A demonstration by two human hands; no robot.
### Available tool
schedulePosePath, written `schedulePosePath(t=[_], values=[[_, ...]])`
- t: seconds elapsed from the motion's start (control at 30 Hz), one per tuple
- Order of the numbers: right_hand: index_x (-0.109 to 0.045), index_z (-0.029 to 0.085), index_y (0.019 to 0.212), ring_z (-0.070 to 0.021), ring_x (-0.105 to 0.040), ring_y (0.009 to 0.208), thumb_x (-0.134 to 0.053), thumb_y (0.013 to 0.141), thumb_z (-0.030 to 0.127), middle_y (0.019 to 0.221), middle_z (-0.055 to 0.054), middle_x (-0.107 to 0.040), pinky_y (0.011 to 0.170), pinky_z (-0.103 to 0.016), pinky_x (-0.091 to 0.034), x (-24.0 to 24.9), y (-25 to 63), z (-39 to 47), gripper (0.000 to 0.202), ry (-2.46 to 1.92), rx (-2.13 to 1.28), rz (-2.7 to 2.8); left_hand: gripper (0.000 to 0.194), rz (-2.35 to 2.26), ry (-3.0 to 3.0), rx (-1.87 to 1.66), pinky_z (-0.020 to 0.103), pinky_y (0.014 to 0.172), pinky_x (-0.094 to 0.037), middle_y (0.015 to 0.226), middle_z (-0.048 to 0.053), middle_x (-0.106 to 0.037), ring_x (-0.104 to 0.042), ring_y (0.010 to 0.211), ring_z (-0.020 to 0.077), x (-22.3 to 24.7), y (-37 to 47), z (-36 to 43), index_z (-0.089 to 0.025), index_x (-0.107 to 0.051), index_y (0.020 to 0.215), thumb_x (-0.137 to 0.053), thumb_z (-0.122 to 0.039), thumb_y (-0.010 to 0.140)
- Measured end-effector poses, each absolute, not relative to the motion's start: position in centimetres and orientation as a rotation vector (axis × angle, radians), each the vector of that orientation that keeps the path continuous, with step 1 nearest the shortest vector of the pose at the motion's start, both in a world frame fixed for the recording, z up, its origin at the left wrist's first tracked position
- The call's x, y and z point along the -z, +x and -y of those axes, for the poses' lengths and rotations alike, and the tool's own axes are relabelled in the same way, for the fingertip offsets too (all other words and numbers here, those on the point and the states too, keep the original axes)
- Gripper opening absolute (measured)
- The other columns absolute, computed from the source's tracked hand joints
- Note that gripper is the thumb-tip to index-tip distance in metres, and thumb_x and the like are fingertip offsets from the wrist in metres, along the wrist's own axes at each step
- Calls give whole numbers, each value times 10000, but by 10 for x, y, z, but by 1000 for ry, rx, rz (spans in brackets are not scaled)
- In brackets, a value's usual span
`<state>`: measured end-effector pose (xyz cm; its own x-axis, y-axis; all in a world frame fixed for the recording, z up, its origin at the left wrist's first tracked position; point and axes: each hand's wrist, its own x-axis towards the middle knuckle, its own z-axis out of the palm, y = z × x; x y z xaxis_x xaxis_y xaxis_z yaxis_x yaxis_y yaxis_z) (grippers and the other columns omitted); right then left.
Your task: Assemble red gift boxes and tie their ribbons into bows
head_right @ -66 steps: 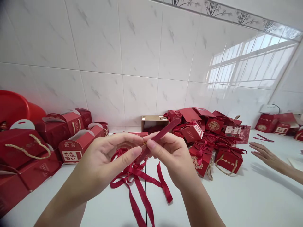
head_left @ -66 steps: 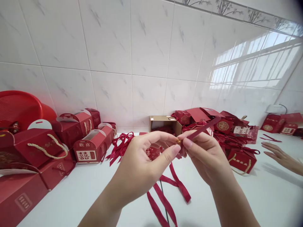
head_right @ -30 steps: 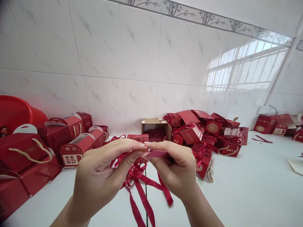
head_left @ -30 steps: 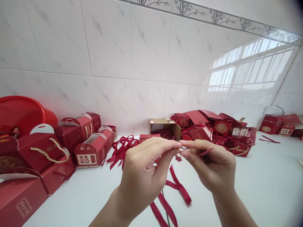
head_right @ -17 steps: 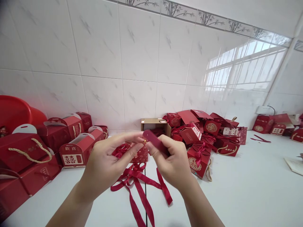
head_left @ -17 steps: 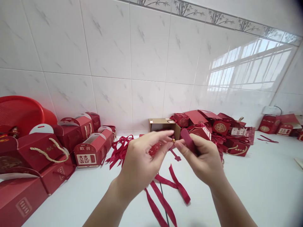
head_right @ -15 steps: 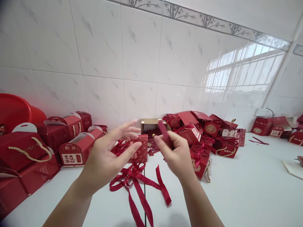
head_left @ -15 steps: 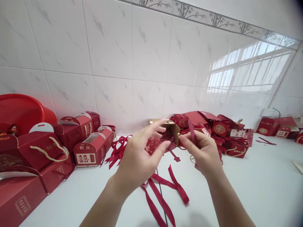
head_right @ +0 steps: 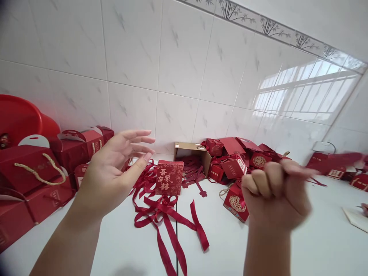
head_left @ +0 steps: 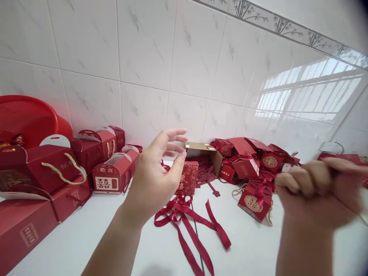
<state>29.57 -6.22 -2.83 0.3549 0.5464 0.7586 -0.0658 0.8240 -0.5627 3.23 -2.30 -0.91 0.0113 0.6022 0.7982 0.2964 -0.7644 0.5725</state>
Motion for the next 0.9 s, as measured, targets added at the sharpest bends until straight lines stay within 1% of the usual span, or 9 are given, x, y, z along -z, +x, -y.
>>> schedulePosePath(t=[0.03,0.1,0.2,0.3,0.37,0.43,0.53,0.7,0.9], values=[[-665,346,712,-77,-108,360,-658,798,486,453,79,-174,339,-254,-132,27,293,51,164,-379,-507,1092,346,-944,2053,-1828,309,801,-550,1095,29,-659,-652,883,179,9,32,24,-283,-586,1153,-599,-183,823],[-652,305,699,-72,-102,379,-691,768,433,473,90,-169,361,-244,-145,32,291,18,150,-393,-608,1051,307,-964,2054,-1849,299,803,-544,1085,16,-665,-652,869,169,7,32,26,-279,-606,1110,-610,-186,819],[-632,224,811,-70,-217,396,-552,809,574,489,101,-229,397,-237,-243,67,293,-44,359,-1063,-481,1083,257,-975,2045,-1882,279,786,-542,1063,3,-673,-651,855,156,6,32,27,-277,-626,1060,-616,-195,816],[-633,120,780,-88,-387,441,-621,804,485,512,59,-421,428,-250,-329,122,293,-96,366,-1376,-498,1130,219,-994,2046,-1874,270,727,-550,1024,11,-681,-653,840,166,5,32,26,-271,-646,1021,-627,-216,810],[-637,98,816,-128,-550,594,-626,841,397,679,5,-579,540,-261,-457,155,290,-120,300,-1547,-502,1207,195,-1016,2040,-1855,257,667,-555,942,15,-688,-654,829,179,6,31,26,-272,-658,995,-637,-237,805],[-629,126,1000,-173,-626,822,-589,886,352,980,-34,-642,699,-317,-532,179,285,-137,257,-1677,-500,1297,183,-1029,2026,-1839,239,629,-558,866,12,-685,-658,815,183,6,31,26,-275,-664,979,-649,-252,798],[-586,168,1142,-208,-611,990,-570,905,330,1169,-70,-600,827,-391,-528,198,278,-159,287,-1845,-481,1378,182,-1036,2022,-1822,225,632,-566,865,3,-687,-667,819,182,5,31,27,-277,-668,967,-665,-249,786],[-565,173,1178,-210,-602,1020,-565,909,324,1201,-84,-584,854,-418,-518,205,273,-188,309,-2035,-450,1405,158,-1055,2006,-1836,191,555,-543,889,-12,-688,-664,842,174,4,30,25,-290,-673,937,-664,-231,791],[-564,178,1181,-208,-599,1023,-558,913,324,1211,-86,-579,859,-418,-517,204,269,-192,305,-2001,-499,1389,174,-1062,2035,-1832,161,487,-491,921,-13,-683,-648,859,155,2,27,23,-288,-668,957,-649,-211,802]])
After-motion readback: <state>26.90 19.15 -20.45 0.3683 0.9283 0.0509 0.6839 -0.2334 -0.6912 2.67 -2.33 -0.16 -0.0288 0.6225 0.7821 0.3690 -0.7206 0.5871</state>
